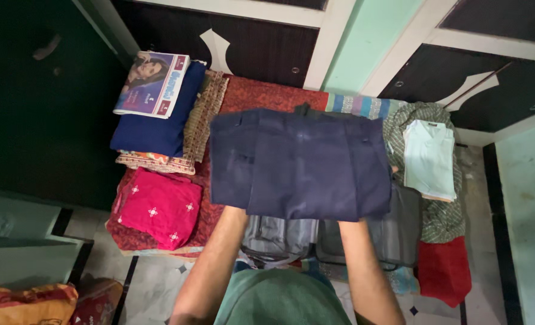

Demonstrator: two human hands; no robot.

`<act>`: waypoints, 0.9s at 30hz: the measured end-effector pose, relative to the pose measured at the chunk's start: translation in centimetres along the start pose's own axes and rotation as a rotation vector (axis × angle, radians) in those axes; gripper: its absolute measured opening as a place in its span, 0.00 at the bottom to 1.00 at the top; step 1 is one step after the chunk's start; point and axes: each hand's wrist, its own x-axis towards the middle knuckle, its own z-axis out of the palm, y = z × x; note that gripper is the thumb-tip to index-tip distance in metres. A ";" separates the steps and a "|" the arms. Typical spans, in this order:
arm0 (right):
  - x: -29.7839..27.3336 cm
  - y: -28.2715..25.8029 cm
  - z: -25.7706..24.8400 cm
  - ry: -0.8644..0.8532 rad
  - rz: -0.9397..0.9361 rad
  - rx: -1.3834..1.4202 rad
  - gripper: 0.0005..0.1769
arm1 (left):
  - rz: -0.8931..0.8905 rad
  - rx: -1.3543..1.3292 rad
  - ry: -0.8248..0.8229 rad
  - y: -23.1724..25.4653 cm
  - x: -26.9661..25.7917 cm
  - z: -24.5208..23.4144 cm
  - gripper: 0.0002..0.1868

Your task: The person packs various folded clothes into a suitcase on a bed, placing multiple dark and blue items into the compartments by hand.

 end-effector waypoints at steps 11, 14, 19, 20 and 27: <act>-1.4 -6.2 10.8 -0.210 0.108 0.535 0.55 | 0.372 1.659 0.112 -8.8 0.7 6.0 0.37; -2.0 -7.3 11.8 -0.247 0.067 0.608 0.59 | 0.335 1.927 0.073 -7.6 -1.8 11.6 0.41; -2.5 -6.5 15.7 -0.572 -0.207 0.996 0.55 | 0.279 2.083 0.011 -6.5 -3.0 14.6 0.45; -2.5 -5.9 16.9 -0.724 -0.329 1.156 0.52 | 0.261 2.090 -0.010 -6.5 -3.0 14.5 0.45; -4.5 -4.9 11.0 -0.223 0.115 0.797 0.47 | 0.535 1.706 0.069 -3.4 -2.8 7.7 0.39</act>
